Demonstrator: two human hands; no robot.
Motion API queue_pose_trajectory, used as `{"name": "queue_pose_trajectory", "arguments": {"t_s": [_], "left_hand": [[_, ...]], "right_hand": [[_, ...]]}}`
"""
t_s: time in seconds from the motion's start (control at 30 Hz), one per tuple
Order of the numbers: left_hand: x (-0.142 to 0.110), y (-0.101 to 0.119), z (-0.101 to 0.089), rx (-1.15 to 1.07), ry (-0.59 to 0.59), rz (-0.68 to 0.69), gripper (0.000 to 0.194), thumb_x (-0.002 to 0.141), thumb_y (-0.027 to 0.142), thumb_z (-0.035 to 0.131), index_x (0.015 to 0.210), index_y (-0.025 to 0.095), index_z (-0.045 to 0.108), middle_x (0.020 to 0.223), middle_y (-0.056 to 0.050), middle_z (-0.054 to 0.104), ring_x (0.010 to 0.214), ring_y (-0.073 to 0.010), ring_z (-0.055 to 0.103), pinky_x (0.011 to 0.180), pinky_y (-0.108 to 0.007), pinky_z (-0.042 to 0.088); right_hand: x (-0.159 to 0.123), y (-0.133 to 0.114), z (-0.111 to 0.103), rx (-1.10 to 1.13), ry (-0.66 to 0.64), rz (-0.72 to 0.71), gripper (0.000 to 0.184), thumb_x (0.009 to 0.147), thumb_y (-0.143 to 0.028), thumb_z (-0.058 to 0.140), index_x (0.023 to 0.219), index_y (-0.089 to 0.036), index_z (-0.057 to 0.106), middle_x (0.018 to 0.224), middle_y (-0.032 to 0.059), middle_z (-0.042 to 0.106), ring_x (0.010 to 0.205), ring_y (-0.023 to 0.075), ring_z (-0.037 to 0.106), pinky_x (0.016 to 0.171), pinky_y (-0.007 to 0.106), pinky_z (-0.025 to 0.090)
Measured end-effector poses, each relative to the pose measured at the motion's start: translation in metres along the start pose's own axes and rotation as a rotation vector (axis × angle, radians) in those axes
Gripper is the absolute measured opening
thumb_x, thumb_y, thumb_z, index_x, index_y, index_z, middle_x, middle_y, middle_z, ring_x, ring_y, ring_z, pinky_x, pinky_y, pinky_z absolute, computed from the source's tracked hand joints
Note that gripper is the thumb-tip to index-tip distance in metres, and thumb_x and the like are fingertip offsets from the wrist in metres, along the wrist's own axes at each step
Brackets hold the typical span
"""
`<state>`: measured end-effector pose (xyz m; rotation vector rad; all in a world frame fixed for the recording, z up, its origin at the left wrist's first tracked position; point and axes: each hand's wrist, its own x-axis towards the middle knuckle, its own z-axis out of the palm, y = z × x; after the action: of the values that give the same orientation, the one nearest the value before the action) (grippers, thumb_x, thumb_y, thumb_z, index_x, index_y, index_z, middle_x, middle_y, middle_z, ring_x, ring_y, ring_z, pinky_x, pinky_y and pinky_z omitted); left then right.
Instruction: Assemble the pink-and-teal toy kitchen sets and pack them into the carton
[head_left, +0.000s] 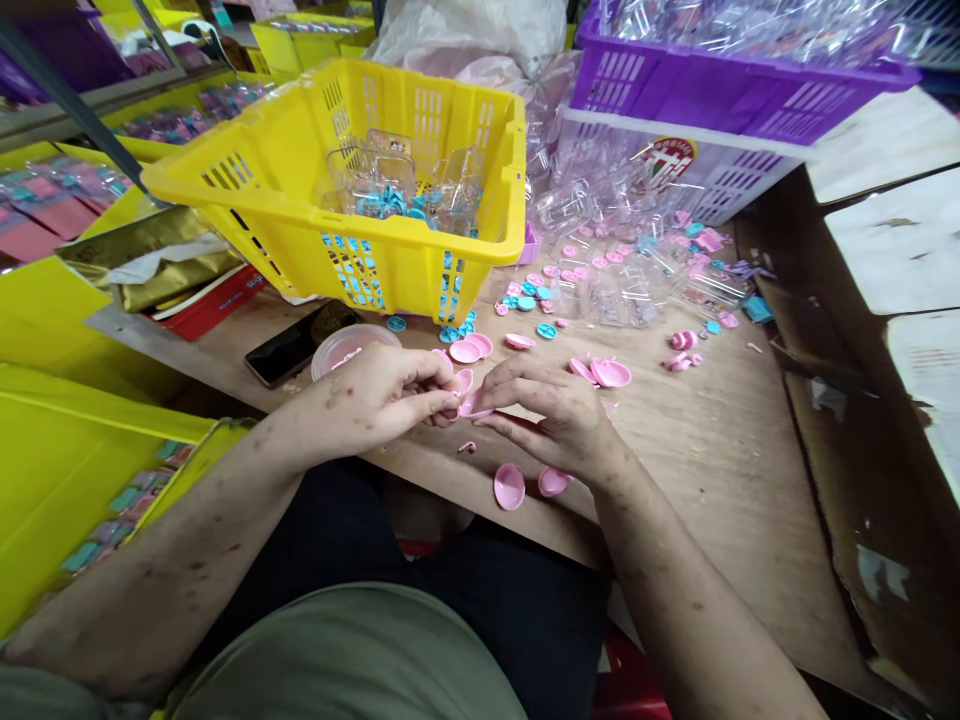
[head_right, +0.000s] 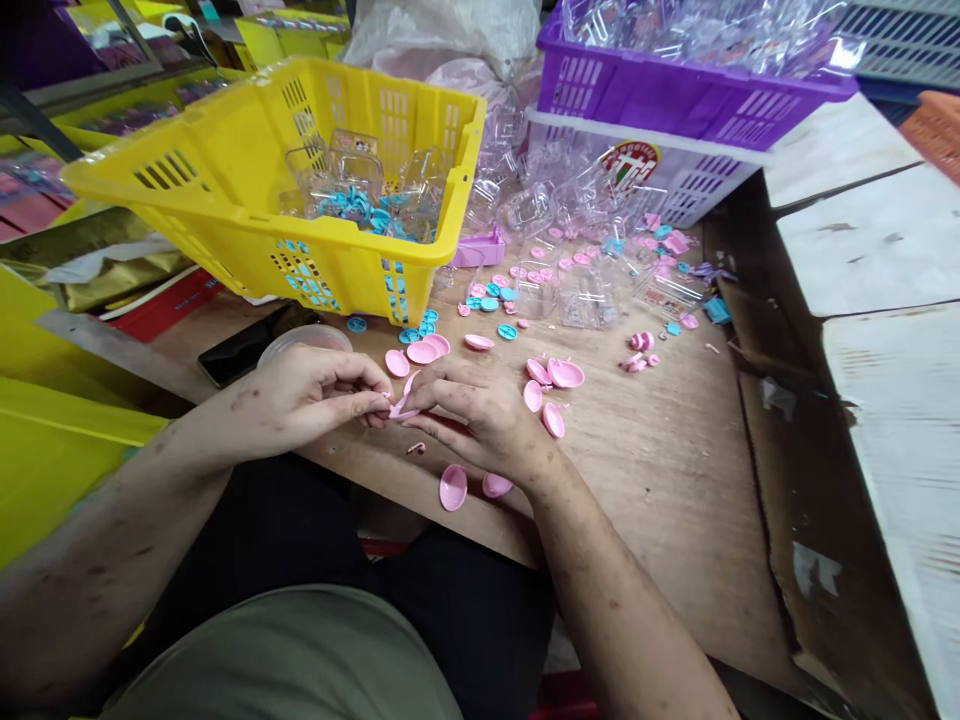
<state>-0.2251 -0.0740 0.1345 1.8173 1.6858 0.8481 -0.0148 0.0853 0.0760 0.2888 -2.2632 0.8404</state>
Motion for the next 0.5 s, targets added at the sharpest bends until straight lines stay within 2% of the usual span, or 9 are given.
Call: {"name": "queue_pose_trajectory", "arguments": {"t_s": [0.13, 0.23, 0.3, 0.37, 0.43, 0.5], "left_hand": [[0.0, -0.008, 0.005, -0.095, -0.069, 0.006, 0.025, 0.107, 0.042, 0.069, 0.102, 0.022, 0.083, 0.089, -0.002, 0.083, 0.078, -0.0182, 0.075, 0.073, -0.027, 0.056], [-0.006, -0.013, -0.001, -0.011, 0.007, 0.014, 0.032, 0.105, 0.052, 0.074, 0.12, 0.025, 0.084, 0.111, -0.004, 0.085, 0.097, -0.0225, 0.078, 0.088, -0.031, 0.06], [-0.014, -0.017, -0.015, 0.117, 0.128, -0.014, 0.041, 0.103, 0.057, 0.075, 0.131, 0.027, 0.081, 0.12, -0.004, 0.083, 0.101, -0.0239, 0.076, 0.094, -0.033, 0.058], [-0.022, -0.026, -0.032, 0.249, 0.233, -0.065, 0.041, 0.105, 0.058, 0.069, 0.129, 0.026, 0.081, 0.119, -0.003, 0.081, 0.098, -0.0232, 0.073, 0.095, -0.034, 0.056], [-0.03, -0.04, -0.047, 0.378, 0.24, -0.125, 0.037, 0.107, 0.052, 0.063, 0.122, 0.023, 0.081, 0.117, -0.003, 0.08, 0.1, -0.0241, 0.069, 0.099, -0.036, 0.053], [-0.036, -0.058, -0.054, 0.507, 0.17, -0.186, 0.033, 0.105, 0.043, 0.063, 0.117, 0.019, 0.082, 0.118, -0.007, 0.079, 0.112, -0.0293, 0.065, 0.109, -0.042, 0.049]], "right_hand": [[0.001, 0.001, 0.002, 0.076, -0.063, 0.054, 0.007, 0.115, -0.027, 0.073, 0.116, -0.027, 0.08, 0.108, 0.0036, 0.084, 0.103, 0.0194, 0.081, 0.093, 0.036, 0.067], [-0.004, 0.009, -0.015, -0.012, -0.055, 0.106, 0.008, 0.113, -0.029, 0.074, 0.112, -0.027, 0.081, 0.109, 0.0053, 0.082, 0.103, 0.0219, 0.08, 0.095, 0.039, 0.067], [-0.014, 0.018, -0.038, -0.199, -0.028, 0.252, 0.011, 0.111, -0.031, 0.074, 0.107, -0.026, 0.082, 0.11, 0.0082, 0.081, 0.103, 0.0255, 0.078, 0.095, 0.043, 0.066], [-0.029, 0.028, -0.063, -0.412, -0.025, 0.485, 0.013, 0.107, -0.032, 0.073, 0.101, -0.025, 0.082, 0.106, 0.0104, 0.078, 0.099, 0.0286, 0.076, 0.092, 0.044, 0.064], [-0.044, 0.038, -0.082, -0.573, -0.037, 0.718, 0.011, 0.1, -0.032, 0.078, 0.097, -0.023, 0.082, 0.1, 0.0108, 0.076, 0.093, 0.0303, 0.074, 0.087, 0.045, 0.062], [-0.051, 0.045, -0.086, -0.69, 0.0, 0.841, 0.014, 0.093, -0.035, 0.085, 0.098, -0.022, 0.083, 0.102, 0.0119, 0.075, 0.096, 0.0331, 0.072, 0.089, 0.048, 0.061]]}}
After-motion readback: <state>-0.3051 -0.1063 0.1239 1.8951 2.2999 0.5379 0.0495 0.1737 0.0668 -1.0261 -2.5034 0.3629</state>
